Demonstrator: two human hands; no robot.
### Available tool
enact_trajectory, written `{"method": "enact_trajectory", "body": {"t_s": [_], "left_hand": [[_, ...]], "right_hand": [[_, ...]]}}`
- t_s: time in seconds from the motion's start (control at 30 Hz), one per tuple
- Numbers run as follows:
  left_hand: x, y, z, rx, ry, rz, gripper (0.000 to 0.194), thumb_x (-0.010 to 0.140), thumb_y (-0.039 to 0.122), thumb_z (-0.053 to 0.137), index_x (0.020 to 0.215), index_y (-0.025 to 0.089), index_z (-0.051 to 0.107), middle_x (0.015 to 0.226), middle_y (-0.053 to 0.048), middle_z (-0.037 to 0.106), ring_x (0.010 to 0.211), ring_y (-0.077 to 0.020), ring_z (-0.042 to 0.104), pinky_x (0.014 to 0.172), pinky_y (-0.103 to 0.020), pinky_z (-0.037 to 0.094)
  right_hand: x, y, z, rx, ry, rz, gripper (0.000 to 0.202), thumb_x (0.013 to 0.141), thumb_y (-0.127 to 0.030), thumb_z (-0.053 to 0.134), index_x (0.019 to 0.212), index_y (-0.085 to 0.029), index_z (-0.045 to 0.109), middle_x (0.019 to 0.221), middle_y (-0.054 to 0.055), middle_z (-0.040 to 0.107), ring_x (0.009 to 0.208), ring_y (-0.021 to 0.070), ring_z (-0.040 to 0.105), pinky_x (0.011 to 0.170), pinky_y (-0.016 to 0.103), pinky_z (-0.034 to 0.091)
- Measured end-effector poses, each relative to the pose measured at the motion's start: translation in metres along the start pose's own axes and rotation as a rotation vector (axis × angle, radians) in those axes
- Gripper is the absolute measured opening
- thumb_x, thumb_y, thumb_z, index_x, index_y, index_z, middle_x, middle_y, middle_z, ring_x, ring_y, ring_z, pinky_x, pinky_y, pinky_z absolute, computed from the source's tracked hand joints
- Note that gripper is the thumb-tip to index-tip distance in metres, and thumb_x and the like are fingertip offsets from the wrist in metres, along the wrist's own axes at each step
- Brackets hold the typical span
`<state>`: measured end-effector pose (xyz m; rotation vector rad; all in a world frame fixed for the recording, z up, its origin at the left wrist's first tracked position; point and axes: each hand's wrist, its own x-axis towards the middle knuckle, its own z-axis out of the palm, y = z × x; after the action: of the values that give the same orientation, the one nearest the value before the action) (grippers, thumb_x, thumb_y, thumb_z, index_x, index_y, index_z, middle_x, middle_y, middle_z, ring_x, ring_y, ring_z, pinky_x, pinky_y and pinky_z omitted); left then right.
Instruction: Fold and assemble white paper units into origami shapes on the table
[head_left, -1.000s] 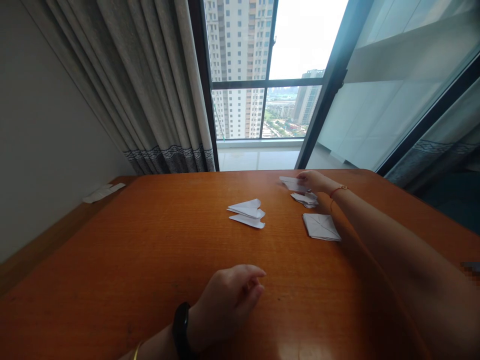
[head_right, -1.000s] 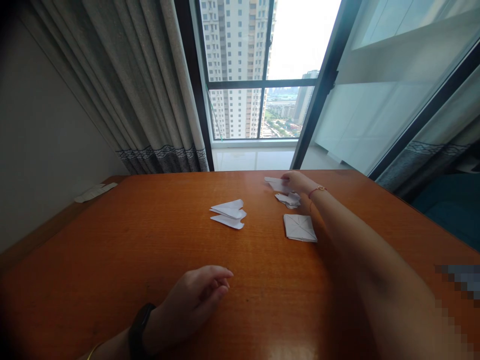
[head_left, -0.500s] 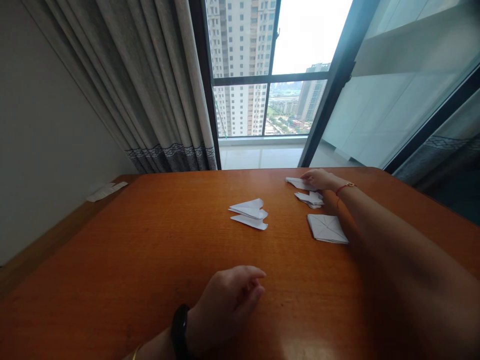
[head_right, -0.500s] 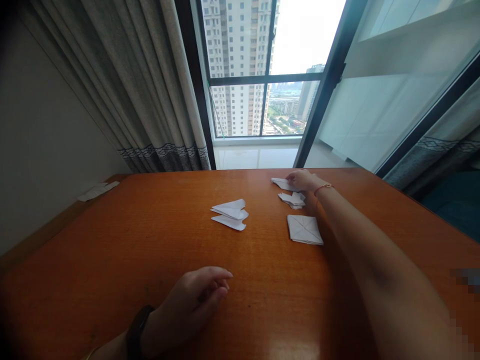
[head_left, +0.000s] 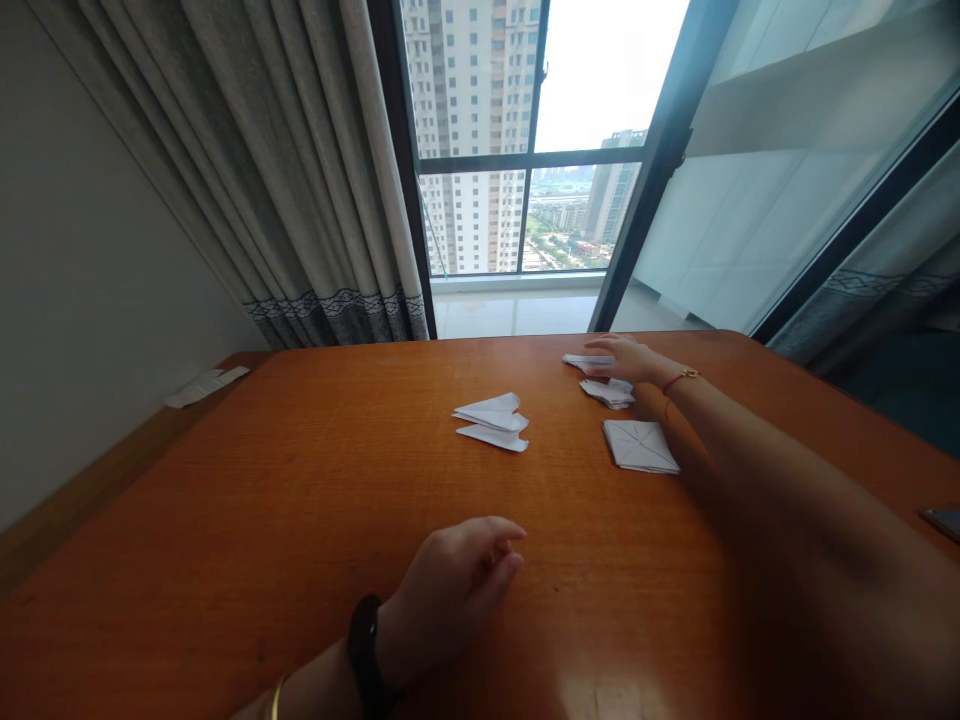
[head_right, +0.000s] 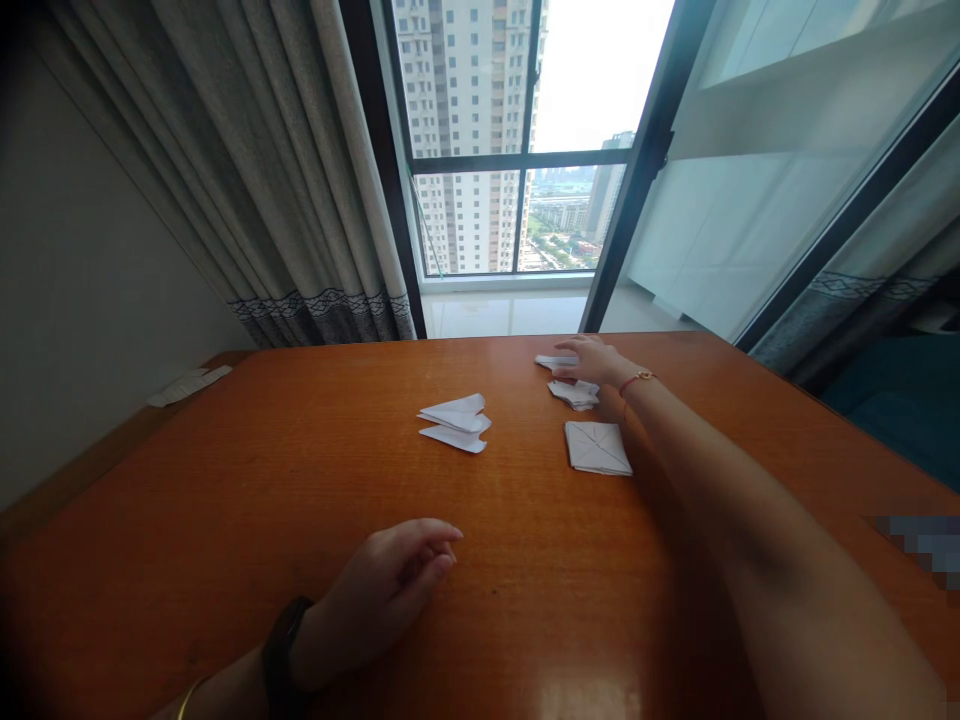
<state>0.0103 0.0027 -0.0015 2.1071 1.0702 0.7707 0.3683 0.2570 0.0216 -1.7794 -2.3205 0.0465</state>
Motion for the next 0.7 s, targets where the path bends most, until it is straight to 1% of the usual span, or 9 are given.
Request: {"method": "enact_trajectory", "body": {"t_s": [0.07, 0.13, 0.23, 0.3, 0.37, 0.47, 0.57, 0.63, 0.7], "left_hand": [[0.001, -0.001, 0.001, 0.000, 0.002, 0.003, 0.023, 0.092, 0.026, 0.050, 0.109, 0.019, 0.063, 0.085, -0.003, 0.069, 0.068, -0.0125, 0.062, 0.064, -0.021, 0.048], [0.001, -0.002, 0.002, 0.004, 0.004, 0.011, 0.022, 0.092, 0.027, 0.050, 0.108, 0.019, 0.063, 0.084, -0.003, 0.069, 0.067, -0.0120, 0.061, 0.064, -0.021, 0.048], [0.003, -0.003, 0.002, 0.010, 0.005, 0.025, 0.023, 0.093, 0.027, 0.050, 0.108, 0.018, 0.064, 0.085, -0.003, 0.069, 0.067, -0.0118, 0.061, 0.064, -0.021, 0.048], [0.004, -0.003, 0.001, 0.010, 0.010, 0.028, 0.023, 0.093, 0.028, 0.049, 0.108, 0.018, 0.064, 0.086, -0.004, 0.069, 0.067, -0.0121, 0.060, 0.065, -0.021, 0.047], [0.007, -0.003, 0.000, 0.007, 0.030, 0.027, 0.024, 0.093, 0.029, 0.049, 0.106, 0.017, 0.064, 0.085, -0.004, 0.069, 0.068, -0.0126, 0.060, 0.064, -0.022, 0.047], [0.012, -0.005, -0.001, -0.049, 0.071, 0.004, 0.023, 0.093, 0.032, 0.049, 0.101, 0.017, 0.066, 0.082, -0.004, 0.067, 0.068, -0.0131, 0.060, 0.063, -0.023, 0.047], [0.018, -0.010, 0.001, -0.292, 0.090, -0.101, 0.025, 0.091, 0.037, 0.052, 0.097, 0.015, 0.063, 0.079, -0.003, 0.065, 0.060, -0.0115, 0.059, 0.056, -0.022, 0.047], [0.023, -0.014, 0.001, -0.544, 0.098, -0.226, 0.033, 0.087, 0.044, 0.057, 0.102, 0.015, 0.056, 0.081, -0.004, 0.065, 0.056, -0.0116, 0.061, 0.047, -0.020, 0.045], [0.027, -0.018, -0.001, -0.816, 0.077, -0.344, 0.047, 0.083, 0.053, 0.060, 0.110, 0.016, 0.048, 0.090, -0.008, 0.067, 0.062, -0.0159, 0.067, 0.046, -0.021, 0.048]], "right_hand": [[-0.005, -0.021, -0.004, 0.025, -0.002, -0.050, 0.053, 0.085, -0.050, 0.056, 0.126, -0.016, 0.061, 0.129, 0.014, 0.060, 0.119, 0.0306, 0.054, 0.101, 0.041, 0.042], [-0.013, -0.053, -0.004, 0.053, -0.022, -0.126, 0.051, 0.090, -0.052, 0.049, 0.126, -0.017, 0.061, 0.129, 0.013, 0.060, 0.117, 0.0282, 0.056, 0.100, 0.038, 0.042], [-0.032, -0.114, 0.006, 0.080, -0.084, -0.312, 0.062, 0.079, -0.059, 0.062, 0.129, -0.023, 0.058, 0.134, 0.008, 0.057, 0.123, 0.0284, 0.051, 0.105, 0.037, 0.037], [-0.046, -0.151, 0.016, 0.036, -0.133, -0.496, 0.082, 0.072, -0.062, 0.067, 0.140, -0.019, 0.047, 0.143, 0.013, 0.048, 0.132, 0.0338, 0.041, 0.109, 0.045, 0.031], [-0.057, -0.178, 0.024, -0.041, -0.142, -0.470, 0.076, 0.077, -0.054, 0.066, 0.140, -0.018, 0.045, 0.143, 0.014, 0.049, 0.131, 0.0330, 0.043, 0.106, 0.044, 0.034], [-0.069, -0.196, 0.028, -0.107, -0.119, -0.349, 0.038, 0.089, -0.030, 0.053, 0.121, -0.012, 0.060, 0.121, 0.019, 0.064, 0.111, 0.0315, 0.061, 0.092, 0.041, 0.045], [-0.086, -0.200, 0.020, -0.140, -0.078, -0.260, 0.030, 0.093, -0.016, 0.040, 0.108, -0.009, 0.065, 0.100, 0.021, 0.070, 0.091, 0.0296, 0.068, 0.080, 0.038, 0.049], [-0.105, -0.201, 0.012, -0.146, -0.045, -0.236, 0.031, 0.094, -0.016, 0.040, 0.115, -0.012, 0.062, 0.106, 0.018, 0.070, 0.093, 0.0271, 0.068, 0.080, 0.035, 0.049], [-0.129, -0.204, 0.005, -0.138, 0.017, -0.247, 0.036, 0.094, -0.016, 0.042, 0.126, -0.017, 0.056, 0.124, 0.016, 0.064, 0.107, 0.0263, 0.063, 0.085, 0.035, 0.049]]}}
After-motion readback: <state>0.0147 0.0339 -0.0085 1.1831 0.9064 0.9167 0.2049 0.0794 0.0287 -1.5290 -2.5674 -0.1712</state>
